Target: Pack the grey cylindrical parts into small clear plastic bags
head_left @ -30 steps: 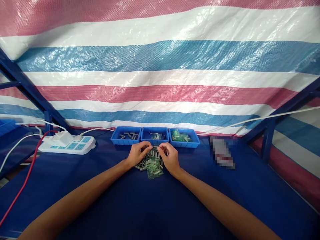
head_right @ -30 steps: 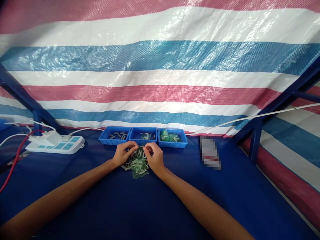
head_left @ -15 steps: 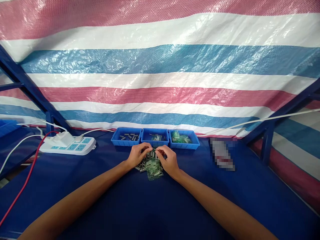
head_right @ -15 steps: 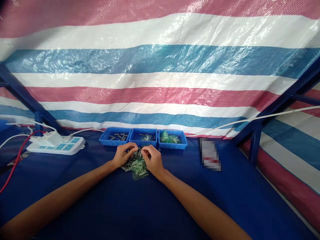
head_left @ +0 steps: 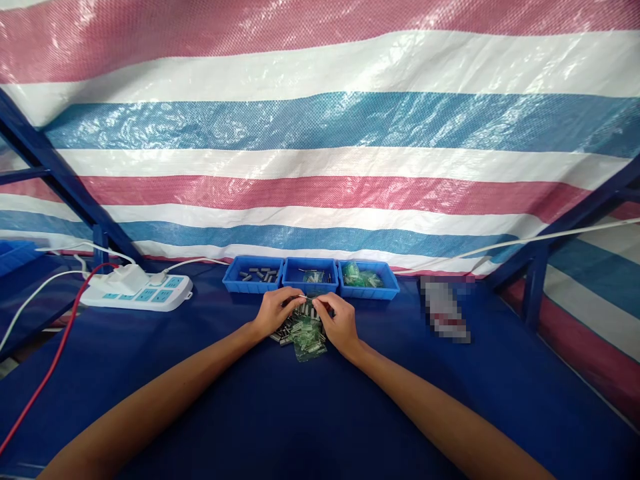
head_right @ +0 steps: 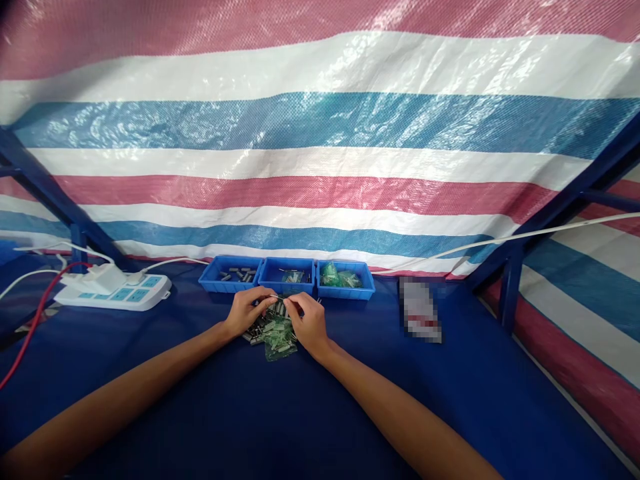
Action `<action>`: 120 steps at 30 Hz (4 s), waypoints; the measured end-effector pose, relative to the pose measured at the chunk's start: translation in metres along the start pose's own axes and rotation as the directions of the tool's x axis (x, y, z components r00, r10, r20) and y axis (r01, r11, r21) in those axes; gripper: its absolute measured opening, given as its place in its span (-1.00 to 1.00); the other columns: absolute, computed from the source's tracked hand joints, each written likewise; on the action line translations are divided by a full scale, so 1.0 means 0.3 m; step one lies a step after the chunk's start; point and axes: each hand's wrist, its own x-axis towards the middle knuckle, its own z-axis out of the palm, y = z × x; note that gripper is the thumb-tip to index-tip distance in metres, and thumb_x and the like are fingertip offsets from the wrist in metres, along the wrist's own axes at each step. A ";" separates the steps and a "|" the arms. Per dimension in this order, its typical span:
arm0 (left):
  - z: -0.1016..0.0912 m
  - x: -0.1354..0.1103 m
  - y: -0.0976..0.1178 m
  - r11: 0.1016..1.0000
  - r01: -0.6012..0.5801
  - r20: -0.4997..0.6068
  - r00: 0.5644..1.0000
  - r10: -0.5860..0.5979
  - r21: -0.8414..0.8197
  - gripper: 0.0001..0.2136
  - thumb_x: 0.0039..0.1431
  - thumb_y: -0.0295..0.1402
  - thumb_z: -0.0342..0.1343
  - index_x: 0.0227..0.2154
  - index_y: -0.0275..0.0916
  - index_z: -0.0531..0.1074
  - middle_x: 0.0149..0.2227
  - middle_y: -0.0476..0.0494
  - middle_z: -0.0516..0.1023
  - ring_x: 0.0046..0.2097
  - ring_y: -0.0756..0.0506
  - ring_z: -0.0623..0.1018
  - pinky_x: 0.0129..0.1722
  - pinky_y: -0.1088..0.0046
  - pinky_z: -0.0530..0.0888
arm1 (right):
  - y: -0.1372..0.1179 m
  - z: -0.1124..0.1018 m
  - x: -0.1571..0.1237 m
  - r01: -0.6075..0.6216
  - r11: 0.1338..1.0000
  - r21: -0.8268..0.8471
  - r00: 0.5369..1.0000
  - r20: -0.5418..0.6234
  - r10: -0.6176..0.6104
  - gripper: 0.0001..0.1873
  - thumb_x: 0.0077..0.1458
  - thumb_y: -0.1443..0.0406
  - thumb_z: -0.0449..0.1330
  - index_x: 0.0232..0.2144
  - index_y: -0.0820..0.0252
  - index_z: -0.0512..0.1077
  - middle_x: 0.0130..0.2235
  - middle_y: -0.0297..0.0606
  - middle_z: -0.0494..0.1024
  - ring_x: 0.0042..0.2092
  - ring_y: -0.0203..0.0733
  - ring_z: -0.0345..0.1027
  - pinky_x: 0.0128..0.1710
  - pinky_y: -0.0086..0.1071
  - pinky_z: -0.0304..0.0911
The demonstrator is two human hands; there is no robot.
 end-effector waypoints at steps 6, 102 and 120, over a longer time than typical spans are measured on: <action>-0.009 0.004 0.013 1.000 -0.024 0.007 1.000 0.024 0.016 -0.78 0.21 -0.25 0.04 -0.20 -0.26 0.49 -0.45 -0.09 0.52 -0.55 0.04 0.43 -0.41 0.51 0.40 | 0.008 0.003 0.000 -0.031 0.998 -0.058 0.999 0.043 0.033 -0.68 0.21 0.18 0.00 -0.49 0.19 0.39 -0.52 -0.30 0.39 -0.46 -0.27 0.24 -0.40 -0.42 0.16; -0.006 0.002 0.021 1.000 0.004 -0.072 0.997 -0.004 0.005 -0.81 0.22 -0.29 0.04 -0.31 -0.29 0.49 -0.42 -0.10 0.55 -0.45 0.00 0.52 -0.45 0.56 0.43 | 0.001 0.012 0.013 0.039 0.998 0.045 0.998 -0.044 -0.037 -0.81 0.20 0.29 0.04 -0.37 0.20 0.43 -0.42 -0.27 0.37 -0.46 -0.30 0.22 -0.45 -0.42 0.17; -0.016 -0.006 0.035 1.000 -0.013 -0.018 1.000 0.012 -0.020 -0.80 0.26 -0.33 -0.03 -0.17 -0.25 0.45 -0.22 -0.14 0.54 -0.53 0.07 0.47 -0.41 0.53 0.46 | 0.015 0.025 0.011 0.027 0.999 -0.038 0.999 0.040 -0.025 -0.77 0.18 0.28 0.06 -0.48 0.22 0.40 -0.49 -0.32 0.32 -0.48 -0.32 0.20 -0.46 -0.45 0.11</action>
